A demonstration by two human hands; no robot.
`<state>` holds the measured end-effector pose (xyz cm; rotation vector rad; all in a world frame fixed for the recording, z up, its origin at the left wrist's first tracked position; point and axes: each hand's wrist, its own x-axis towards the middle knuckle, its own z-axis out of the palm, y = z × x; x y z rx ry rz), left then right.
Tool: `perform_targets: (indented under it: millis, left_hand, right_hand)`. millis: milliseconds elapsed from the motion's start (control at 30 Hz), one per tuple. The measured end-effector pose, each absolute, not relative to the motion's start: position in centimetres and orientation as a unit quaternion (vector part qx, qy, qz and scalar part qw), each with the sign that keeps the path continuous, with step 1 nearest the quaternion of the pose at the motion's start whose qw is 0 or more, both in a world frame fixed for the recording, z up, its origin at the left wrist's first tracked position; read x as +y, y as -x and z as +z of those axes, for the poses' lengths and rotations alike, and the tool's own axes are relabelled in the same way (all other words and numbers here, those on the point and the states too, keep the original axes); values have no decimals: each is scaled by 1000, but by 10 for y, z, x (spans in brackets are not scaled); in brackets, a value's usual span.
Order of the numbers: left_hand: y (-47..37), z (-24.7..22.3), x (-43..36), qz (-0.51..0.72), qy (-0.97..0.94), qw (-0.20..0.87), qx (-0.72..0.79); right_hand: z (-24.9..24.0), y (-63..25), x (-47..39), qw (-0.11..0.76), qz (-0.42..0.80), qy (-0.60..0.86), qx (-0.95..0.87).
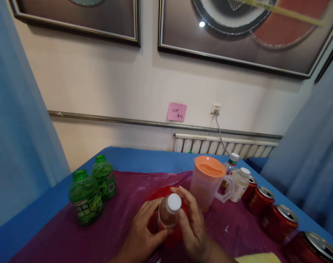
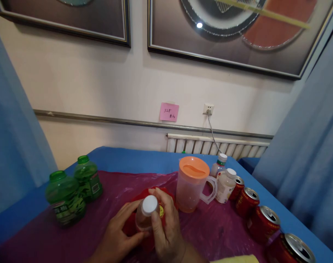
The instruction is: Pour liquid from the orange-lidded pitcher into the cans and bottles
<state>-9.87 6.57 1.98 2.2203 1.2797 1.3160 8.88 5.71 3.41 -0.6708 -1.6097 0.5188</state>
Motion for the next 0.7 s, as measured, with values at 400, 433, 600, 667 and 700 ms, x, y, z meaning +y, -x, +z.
perform_targets:
  millis: [400,433,600,667,700]
  left_hand:
    - [100,13,67,444,-768,126,443]
    - [100,13,67,444,-768,128,443]
    - [100,13,66,443,-770,136,438]
    - [100,13,66,442,-773,135,435]
    - [100,14,67,442,-774,134,432]
  right_hand:
    - [32,-89,56,612,210,290,-706]
    - [33,-89,55,613,209,288,-705]
    - [36,-84,55,650,191,284,-679]
    - [36,-82,55,652,190,287,-675]
    - [36,-82,55,654,191,288,-673]
